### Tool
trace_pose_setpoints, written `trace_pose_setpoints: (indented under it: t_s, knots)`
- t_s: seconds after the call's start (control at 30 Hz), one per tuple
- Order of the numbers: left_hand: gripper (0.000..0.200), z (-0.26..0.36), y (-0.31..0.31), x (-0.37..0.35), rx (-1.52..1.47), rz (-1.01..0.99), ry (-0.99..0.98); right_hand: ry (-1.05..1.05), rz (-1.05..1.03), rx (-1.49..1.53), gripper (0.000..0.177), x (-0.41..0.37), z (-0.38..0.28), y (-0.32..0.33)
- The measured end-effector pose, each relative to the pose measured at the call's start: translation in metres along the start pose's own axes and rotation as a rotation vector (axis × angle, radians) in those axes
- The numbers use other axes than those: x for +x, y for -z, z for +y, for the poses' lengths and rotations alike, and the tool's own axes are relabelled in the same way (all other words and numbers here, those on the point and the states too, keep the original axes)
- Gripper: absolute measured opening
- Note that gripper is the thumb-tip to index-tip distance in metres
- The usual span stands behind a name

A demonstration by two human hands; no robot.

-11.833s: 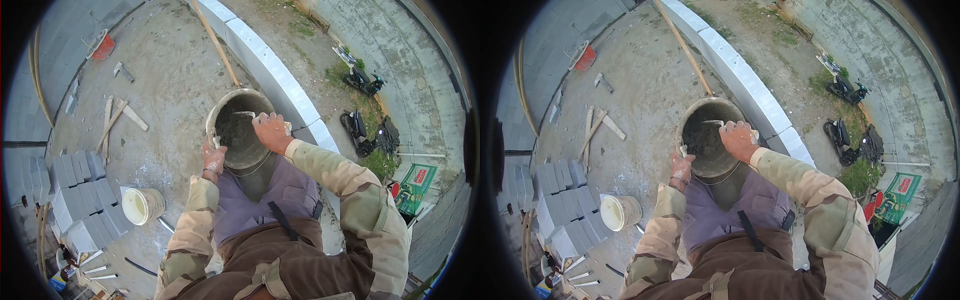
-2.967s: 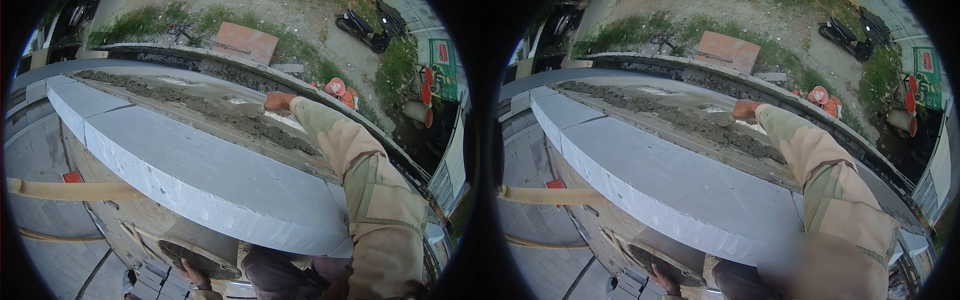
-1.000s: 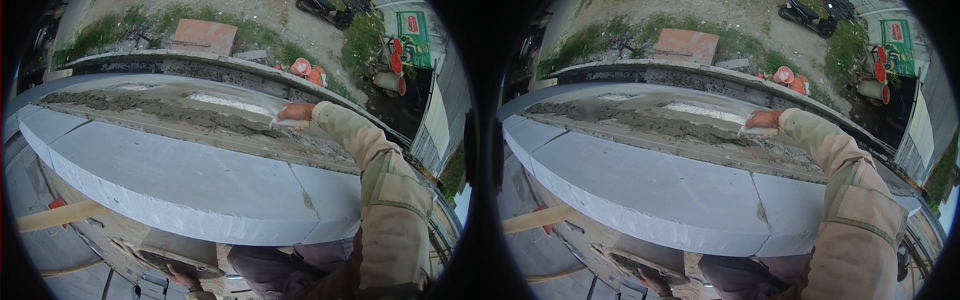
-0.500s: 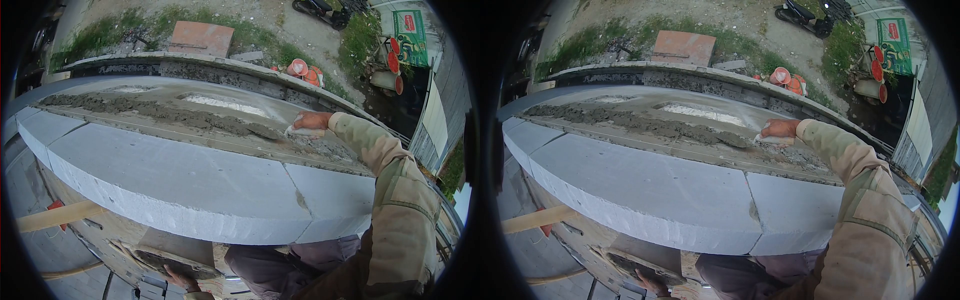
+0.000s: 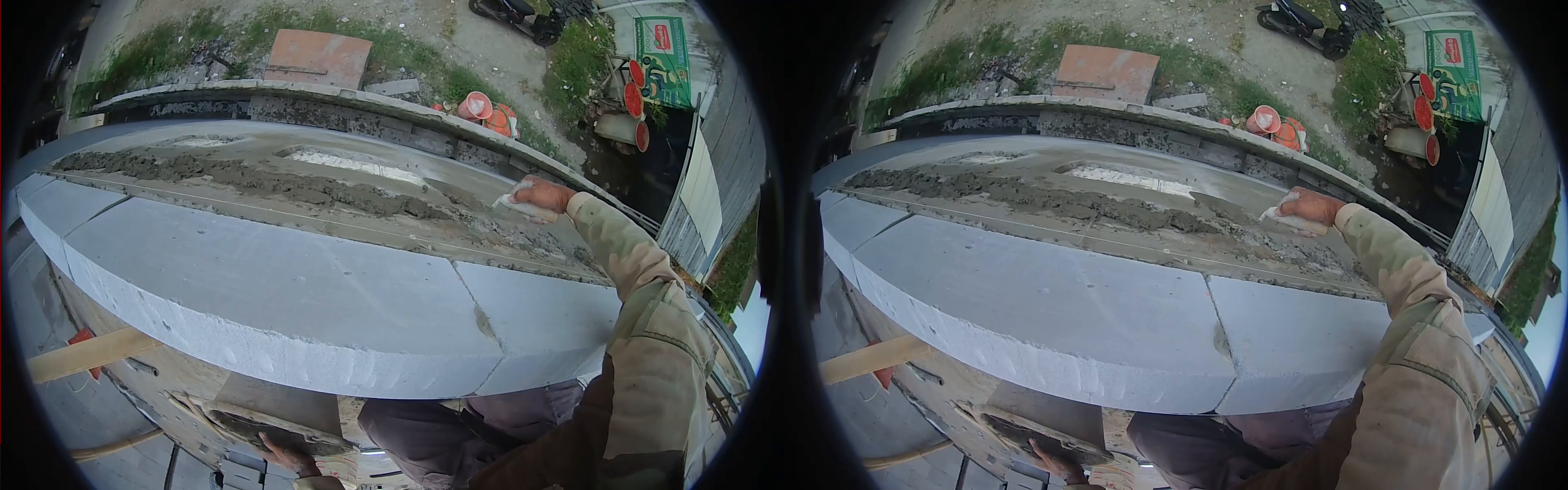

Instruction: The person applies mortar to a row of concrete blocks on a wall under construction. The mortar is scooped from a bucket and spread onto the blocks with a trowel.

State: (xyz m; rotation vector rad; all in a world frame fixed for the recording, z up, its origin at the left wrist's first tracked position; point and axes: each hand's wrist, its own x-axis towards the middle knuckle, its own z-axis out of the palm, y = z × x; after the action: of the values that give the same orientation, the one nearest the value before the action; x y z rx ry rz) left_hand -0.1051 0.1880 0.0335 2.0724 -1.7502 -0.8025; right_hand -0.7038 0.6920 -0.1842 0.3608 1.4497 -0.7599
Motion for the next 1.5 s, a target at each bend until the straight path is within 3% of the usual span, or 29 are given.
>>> trace_pose_setpoints:
  t_s: [0.07, 0.17, 0.2, 0.27, 0.33, 0.47, 0.53, 0.63, 0.8, 0.9, 0.97, 1.0, 1.07, 1.1, 1.17, 1.2, 1.27, 1.3, 1.37, 1.4, 1.47, 1.5]
  knots:
    - [0.073, 0.002, 0.001, 0.001, -0.058, -0.016, 0.047, 0.053, 0.103, -0.056, 0.033, 0.0, 0.008, 0.005]
    - [0.056, -0.001, 0.001, 0.003, -0.032, -0.025, 0.108, -0.022, 0.084, 0.041, 0.027, 0.004, -0.009, -0.011]
    - [0.058, -0.014, 0.008, 0.009, 0.006, -0.063, 0.041, -0.018, 0.083, 0.041, 0.027, 0.013, -0.016, -0.016]
    - [0.059, -0.015, 0.012, 0.009, 0.053, -0.1, -0.024, -0.001, -0.166, 0.152, 0.026, 0.037, -0.024, -0.025]
    - [0.063, 0.002, 0.003, 0.001, 0.157, -0.046, 0.038, 0.006, -0.177, 0.143, 0.028, 0.051, -0.035, -0.037]
    - [0.071, -0.017, 0.011, 0.008, 0.092, -0.086, 0.007, 0.02, -0.281, 0.129, 0.03, 0.073, -0.04, -0.039]
    - [0.087, 0.001, 0.001, -0.004, 0.219, -0.046, -0.025, -0.005, -0.255, 0.103, 0.031, 0.073, -0.044, -0.039]
    - [0.077, -0.009, 0.012, 0.005, 0.014, -0.071, -0.023, -0.043, -0.2, 0.072, 0.033, 0.081, -0.045, -0.041]
    - [0.079, -0.027, 0.024, 0.014, 0.06, -0.053, 0.017, -0.025, -0.209, 0.073, 0.032, 0.116, -0.048, -0.049]
    - [0.08, 0.009, -0.001, -0.003, -0.023, -0.032, 0.035, 0.02, -0.356, -0.034, 0.041, 0.146, -0.047, -0.052]
    - [0.08, 0.023, -0.011, -0.009, -0.114, -0.005, 0.076, 0.238, 0.058, -0.611, 0.075, 0.156, -0.046, -0.059]
    - [0.08, 0.022, -0.009, -0.007, -0.104, -0.014, 0.063, 0.235, 0.054, -0.607, 0.075, 0.157, -0.044, -0.058]
    - [0.08, 0.02, -0.005, -0.004, -0.094, -0.025, 0.047, 0.145, -0.029, -0.653, 0.099, 0.157, -0.042, -0.051]
    - [0.08, 0.019, -0.004, -0.003, -0.116, -0.038, 0.047, 0.146, -0.029, -0.652, 0.099, 0.157, -0.032, -0.046]
    - [0.08, 0.009, 0.0, 0.002, -0.145, -0.05, 0.045, 0.136, 0.17, -0.724, 0.073, 0.147, -0.025, -0.041]
    - [0.08, 0.002, 0.002, 0.006, -0.116, -0.04, 0.04, 0.139, 0.172, -0.725, 0.073, 0.14, -0.031, -0.037]
    - [0.079, -0.005, 0.01, 0.007, -0.078, -0.035, 0.039, -0.152, 0.014, -0.72, 0.068, 0.113, -0.045, -0.024]
    - [0.08, -0.004, 0.011, 0.006, -0.039, -0.074, -0.012, -0.153, 0.015, -0.719, 0.068, 0.102, -0.047, -0.024]
    - [0.08, -0.004, 0.008, 0.006, -0.013, -0.103, -0.064, -0.074, 0.246, -0.741, 0.051, 0.086, -0.049, -0.022]
    - [0.081, -0.001, 0.004, 0.004, -0.09, -0.076, -0.005, -0.072, 0.246, -0.746, 0.051, 0.087, -0.046, -0.02]
    - [0.081, 0.008, -0.001, -0.002, -0.16, -0.054, 0.062, 0.449, 0.339, -0.914, 0.047, 0.087, -0.034, -0.017]
    - [0.082, 0.02, -0.008, -0.009, -0.136, -0.033, 0.082, 0.445, 0.336, -0.916, 0.047, 0.086, -0.036, -0.019]
